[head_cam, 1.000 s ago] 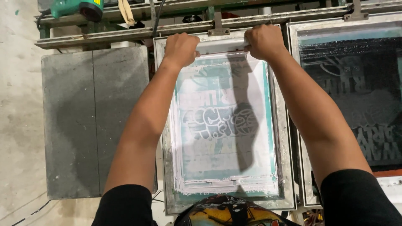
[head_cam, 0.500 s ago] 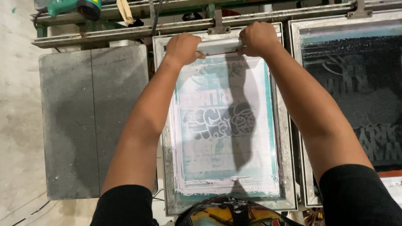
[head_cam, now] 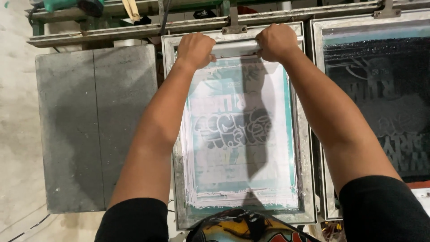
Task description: Applying ink to a surface through a stencil screen using a manual squeegee.
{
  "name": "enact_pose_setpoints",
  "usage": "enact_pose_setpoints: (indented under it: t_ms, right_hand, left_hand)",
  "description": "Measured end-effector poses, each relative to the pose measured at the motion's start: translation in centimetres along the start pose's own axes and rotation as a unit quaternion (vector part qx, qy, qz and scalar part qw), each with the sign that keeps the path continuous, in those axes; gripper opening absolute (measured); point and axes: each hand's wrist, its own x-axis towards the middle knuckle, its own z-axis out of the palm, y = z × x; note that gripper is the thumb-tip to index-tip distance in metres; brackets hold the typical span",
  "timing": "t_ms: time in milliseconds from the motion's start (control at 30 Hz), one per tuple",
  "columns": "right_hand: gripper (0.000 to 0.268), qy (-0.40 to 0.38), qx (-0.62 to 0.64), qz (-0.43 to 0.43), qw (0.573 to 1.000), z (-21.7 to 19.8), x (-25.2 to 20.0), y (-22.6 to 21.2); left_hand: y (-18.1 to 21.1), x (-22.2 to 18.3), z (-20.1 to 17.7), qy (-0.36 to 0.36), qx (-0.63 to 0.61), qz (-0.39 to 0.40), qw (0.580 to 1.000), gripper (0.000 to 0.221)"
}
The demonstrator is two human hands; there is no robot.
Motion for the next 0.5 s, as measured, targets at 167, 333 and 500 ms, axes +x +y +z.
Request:
enact_pose_setpoints:
  t_ms: [167, 333, 500]
  right_hand:
    - [0.024, -0.017, 0.009, 0.005, 1.000, -0.2, -0.2, -0.2]
    - [0.020, -0.014, 0.005, 0.009, 1.000, 0.1, -0.7, -0.6]
    - [0.019, -0.036, 0.064, 0.040, 0.997, 0.0, -2.1, -1.3]
  left_hand:
    - [0.1, -0.1, 0.0, -0.005, 0.012, -0.002, 1.000, 0.032]
    - [0.5, -0.7, 0.1, -0.003, -0.005, -0.005, 1.000, 0.030]
    - [1.3, -1.8, -0.2, -0.019, 0.004, 0.002, 1.000, 0.022]
